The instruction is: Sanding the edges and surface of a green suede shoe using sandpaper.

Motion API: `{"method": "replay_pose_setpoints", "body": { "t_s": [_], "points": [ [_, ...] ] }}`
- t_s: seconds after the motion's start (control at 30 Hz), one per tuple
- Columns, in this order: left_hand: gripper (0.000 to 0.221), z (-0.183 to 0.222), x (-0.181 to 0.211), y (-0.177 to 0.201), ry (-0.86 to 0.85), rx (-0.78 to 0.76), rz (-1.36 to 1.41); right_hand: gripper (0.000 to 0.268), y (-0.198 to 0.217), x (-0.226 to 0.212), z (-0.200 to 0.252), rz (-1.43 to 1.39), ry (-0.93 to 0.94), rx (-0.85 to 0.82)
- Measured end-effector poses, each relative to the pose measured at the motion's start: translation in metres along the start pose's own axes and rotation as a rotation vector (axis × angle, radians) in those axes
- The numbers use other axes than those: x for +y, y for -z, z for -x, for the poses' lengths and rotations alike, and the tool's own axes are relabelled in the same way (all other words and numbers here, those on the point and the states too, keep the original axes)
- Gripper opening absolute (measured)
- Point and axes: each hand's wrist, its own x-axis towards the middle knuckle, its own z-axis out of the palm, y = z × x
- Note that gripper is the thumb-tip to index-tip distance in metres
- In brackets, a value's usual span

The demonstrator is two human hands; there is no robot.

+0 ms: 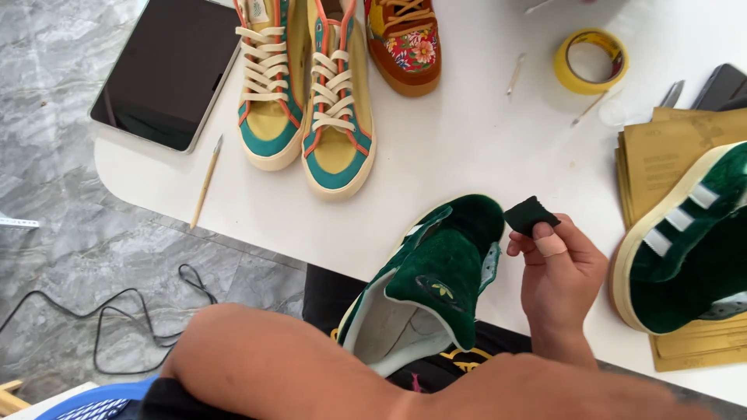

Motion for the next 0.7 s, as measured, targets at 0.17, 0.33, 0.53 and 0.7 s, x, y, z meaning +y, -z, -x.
{"method": "replay_pose_setpoints", "body": {
  "t_s": [0.17, 0.33, 0.53, 0.7],
  "points": [
    [0.016, 0.031, 0.065, 0.032, -0.111, -0.003, 0.061, 0.014, -0.001, -0.001, -0.002, 0.026, 0.066, 0.002],
    [0.018, 0.026, 0.068, 0.026, -0.121, -0.013, 0.105, 0.015, -0.003, -0.003, -0.002, 0.058, 0.056, 0.012],
    [0.022, 0.025, 0.072, 0.024, -0.124, 0.020, 0.145, 0.015, -0.002, 0.000, -0.001, 0.058, 0.049, 0.020],
    [0.025, 0.026, 0.076, 0.025, -0.120, 0.048, 0.174, 0.015, -0.001, -0.001, 0.000, 0.059, 0.046, 0.026]
  ]
}}
